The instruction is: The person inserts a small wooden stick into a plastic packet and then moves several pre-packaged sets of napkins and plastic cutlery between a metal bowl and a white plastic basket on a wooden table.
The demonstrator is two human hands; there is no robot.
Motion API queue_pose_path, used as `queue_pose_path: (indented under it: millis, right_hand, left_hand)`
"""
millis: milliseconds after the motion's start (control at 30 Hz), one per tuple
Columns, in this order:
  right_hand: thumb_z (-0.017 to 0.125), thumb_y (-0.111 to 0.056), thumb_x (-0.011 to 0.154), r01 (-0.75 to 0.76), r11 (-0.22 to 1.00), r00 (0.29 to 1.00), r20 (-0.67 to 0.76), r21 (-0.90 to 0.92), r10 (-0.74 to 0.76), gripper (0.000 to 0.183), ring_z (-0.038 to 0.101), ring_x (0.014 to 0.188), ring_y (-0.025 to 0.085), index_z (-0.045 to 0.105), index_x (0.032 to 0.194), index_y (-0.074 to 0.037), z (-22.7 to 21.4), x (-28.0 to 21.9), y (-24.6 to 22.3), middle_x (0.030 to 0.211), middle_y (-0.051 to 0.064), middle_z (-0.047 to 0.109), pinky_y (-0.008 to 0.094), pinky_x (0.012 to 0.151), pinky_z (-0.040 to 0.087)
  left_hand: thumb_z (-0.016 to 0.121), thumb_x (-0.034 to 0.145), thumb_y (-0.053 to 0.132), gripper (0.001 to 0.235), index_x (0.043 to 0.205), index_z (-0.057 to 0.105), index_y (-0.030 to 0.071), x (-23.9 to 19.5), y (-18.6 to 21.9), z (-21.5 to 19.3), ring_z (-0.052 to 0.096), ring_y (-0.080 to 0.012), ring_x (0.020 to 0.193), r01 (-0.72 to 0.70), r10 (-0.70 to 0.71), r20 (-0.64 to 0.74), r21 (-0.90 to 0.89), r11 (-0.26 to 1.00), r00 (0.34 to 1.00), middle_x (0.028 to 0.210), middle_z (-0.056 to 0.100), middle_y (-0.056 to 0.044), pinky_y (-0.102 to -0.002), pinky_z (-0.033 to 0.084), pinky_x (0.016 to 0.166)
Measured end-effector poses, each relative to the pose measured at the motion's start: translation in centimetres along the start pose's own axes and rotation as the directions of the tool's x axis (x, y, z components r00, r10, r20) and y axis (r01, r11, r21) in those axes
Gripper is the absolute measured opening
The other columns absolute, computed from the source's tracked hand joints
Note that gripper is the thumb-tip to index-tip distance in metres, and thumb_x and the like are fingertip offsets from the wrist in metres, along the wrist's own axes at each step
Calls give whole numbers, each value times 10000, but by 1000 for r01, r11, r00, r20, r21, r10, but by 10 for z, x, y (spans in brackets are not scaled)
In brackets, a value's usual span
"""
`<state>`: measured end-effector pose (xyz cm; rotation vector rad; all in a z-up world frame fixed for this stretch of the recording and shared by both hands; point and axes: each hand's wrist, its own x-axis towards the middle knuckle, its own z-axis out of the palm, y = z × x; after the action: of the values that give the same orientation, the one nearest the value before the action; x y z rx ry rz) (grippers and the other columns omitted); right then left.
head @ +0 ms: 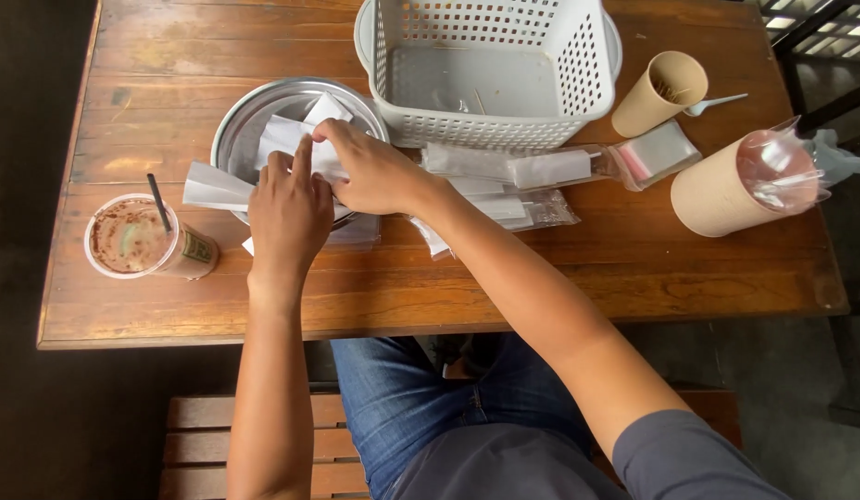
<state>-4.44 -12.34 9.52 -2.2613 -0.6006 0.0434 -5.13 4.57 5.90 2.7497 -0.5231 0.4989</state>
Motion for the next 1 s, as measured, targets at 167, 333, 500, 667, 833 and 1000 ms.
queue_pose_path:
  millis: [167,333,500,667,833,1000]
  right_hand:
    - [673,18,796,145,987,924,-349,-66,-159,542,611,1226,430,546,1319,-42,-26,-59,10,1282,199,617,533,1056,485]
    - [648,-135,1032,-271,952,614,-788,-143,57,156,635,1160,423,661,1021,21,-103,-211,13,1297,207,632,512,924,544]
    - [623,-16,1013,-814,528,375,-913,-240,163,279,683,749,461,572,1287,-19,-146,-354,75,826,120,739,584,687,476]
    - [656,-9,1074,-801,559,383,-902,-216,200,243,759,830,357,464,1209,-70,-148,-372,90,762,98,738,496,857,518]
    - [809,131,1121,-669,677,453,-891,-308,42,288,786,807,295,547,1151,14,-149,-388,124,921,197,761,366,768,592]
    - [892,33,1113,-697,556,557,-830,-452,25,276,771,849,341,646,1236,53,-148,-403,144,965,172,789,452,821,572]
  left_hand:
    - [408,1110,552,556,1258,733,126,1,-8,29,728,-311,948,42,-42,76,4,999,996,1036,673,-127,-429,574,745]
    - [506,1019,740,728,1197,752,79,7,-5,38,728,-315,915,57,-61,126,30,998,990,960,717,-142,-453,565,738]
    - [665,941,637,671,1221,670,27,11,-7,41,636,-465,976,50,-47,174,-10,999,984,1050,682,-215,-588,519,682]
    - [696,923,633,622,1107,701,39,7,-11,54,619,-460,981,71,-65,111,-56,996,992,1037,671,-210,-586,507,699]
    - [698,920,609,603,1105,649,37,5,-10,43,547,-463,1111,187,-151,232,-146,971,961,1172,606,-225,-645,503,754]
    - [691,921,627,624,1090,649,28,3,-8,47,547,-426,1043,168,-131,244,-138,976,961,1104,586,-187,-622,523,686]
